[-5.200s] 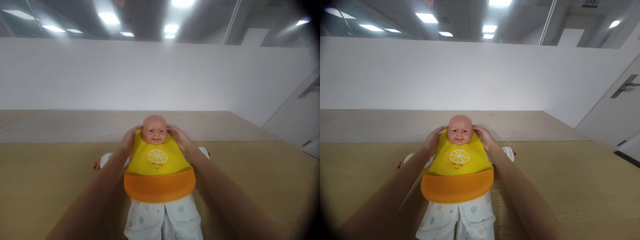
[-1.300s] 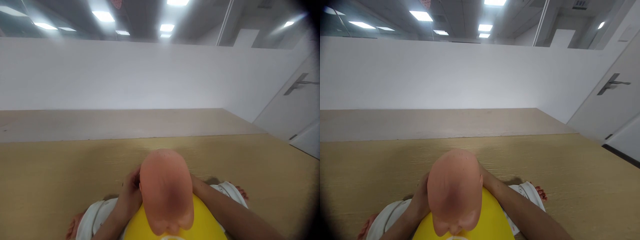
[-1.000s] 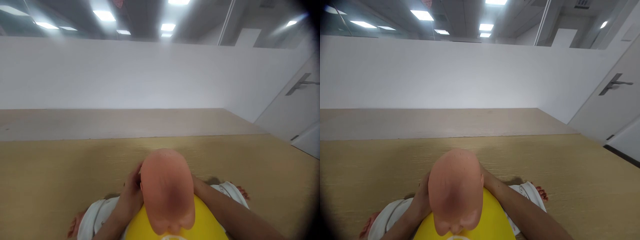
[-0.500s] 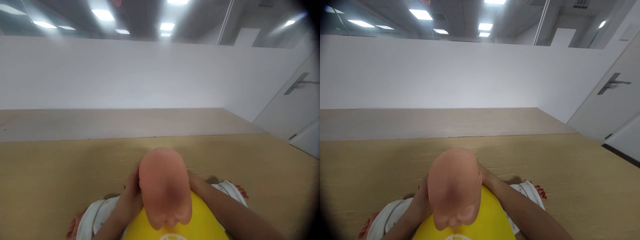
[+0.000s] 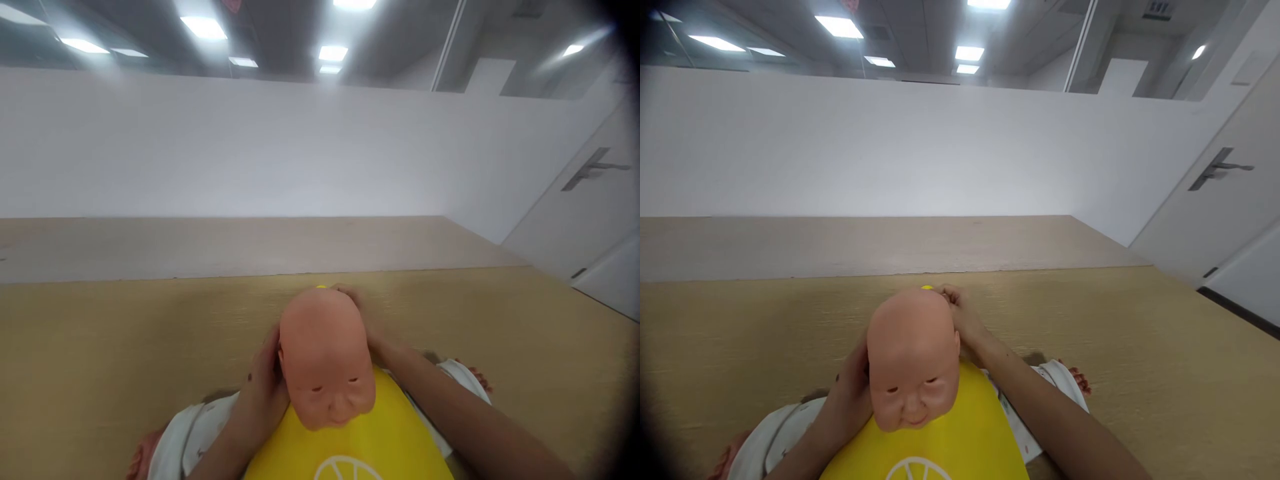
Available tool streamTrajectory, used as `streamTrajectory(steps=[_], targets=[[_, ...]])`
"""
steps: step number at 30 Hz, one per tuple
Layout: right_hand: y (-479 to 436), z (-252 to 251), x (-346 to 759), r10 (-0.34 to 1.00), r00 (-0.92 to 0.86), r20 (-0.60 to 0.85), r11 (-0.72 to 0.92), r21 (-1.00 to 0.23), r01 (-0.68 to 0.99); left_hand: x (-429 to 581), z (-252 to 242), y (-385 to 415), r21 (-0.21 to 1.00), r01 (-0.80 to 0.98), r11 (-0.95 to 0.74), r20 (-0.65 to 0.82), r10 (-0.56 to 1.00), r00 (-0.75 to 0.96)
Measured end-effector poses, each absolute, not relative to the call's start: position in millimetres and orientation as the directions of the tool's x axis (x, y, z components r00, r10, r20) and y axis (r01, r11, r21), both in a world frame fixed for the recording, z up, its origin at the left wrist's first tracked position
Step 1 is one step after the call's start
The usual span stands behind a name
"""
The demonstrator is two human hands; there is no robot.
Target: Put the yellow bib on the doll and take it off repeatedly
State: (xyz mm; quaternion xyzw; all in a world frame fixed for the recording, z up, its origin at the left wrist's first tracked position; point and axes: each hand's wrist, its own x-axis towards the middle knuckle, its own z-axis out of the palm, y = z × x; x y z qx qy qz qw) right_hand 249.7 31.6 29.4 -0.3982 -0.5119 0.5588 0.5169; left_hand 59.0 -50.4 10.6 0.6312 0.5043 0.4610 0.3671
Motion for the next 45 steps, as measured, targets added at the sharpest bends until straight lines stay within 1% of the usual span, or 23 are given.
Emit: streamTrajectory(steps=[4,7,9,11,15,17,22,26,29,32,35,38,40,45], targets=[[48,17,253,0.978,-0.103,0.18,0.147,-0.953,-0.265,61,7,-49,0.953,0.249,-0.171,0.165,0.985,0.046],[53,14,254,0.979,-0.078,0.186,0.161,-0.953,-0.258,60,3,-47,0.968,0.222,-0.118,0.106,0.992,0.065],[54,13,254,0.981,-0.079,0.176,0.151,-0.956,-0.252,60,2,-46,0.97,0.221,-0.106,0.095,0.994,0.059],[54,12,253,0.986,-0.09,0.139,0.109,-0.954,-0.28,59,3,-45,0.967,0.233,-0.106,0.095,0.994,0.061],[56,2,252,0.997,-0.077,-0.015,-0.045,-0.915,-0.401,59,6,-42,0.957,0.267,-0.11,0.093,0.993,0.076],[57,-3,251,0.996,-0.062,-0.063,-0.083,-0.909,-0.409,58,7,-41,0.954,0.276,-0.114,0.099,0.993,0.067],[56,-6,253,0.996,-0.015,-0.092,-0.092,-0.938,-0.333,53,2,-39,0.942,0.313,-0.126,0.117,0.992,0.047],[57,-7,258,0.994,-0.013,-0.112,-0.112,-0.963,-0.243,50,-1,-34,0.929,0.353,-0.11,0.092,0.993,0.067],[58,-7,262,0.995,-0.021,-0.096,-0.098,-0.989,-0.115,51,1,-32,0.921,0.377,-0.094,0.07,0.994,0.078],[58,-4,264,0.997,-0.047,-0.066,-0.064,-0.997,0.048,52,3,-30,0.917,0.394,-0.066,0.042,0.997,0.068],[55,6,264,0.998,-0.052,-0.044,-0.033,-0.981,0.193,51,2,-29,0.911,0.412,-0.025,0.007,0.999,0.046],[51,16,263,0.997,-0.041,-0.063,-0.048,-0.955,0.294,49,0,-28,0.899,0.437,-0.01,-0.01,0.999,0.043],[50,18,262,0.997,-0.031,-0.074,-0.061,-0.946,0.319,49,-1,-28,0.897,0.443,-0.005,-0.018,0.999,0.047],[54,8,263,0.993,-0.075,-0.094,-0.071,-0.962,0.263,50,3,-29,0.906,0.423,-0.004,-0.026,0.997,0.066]])
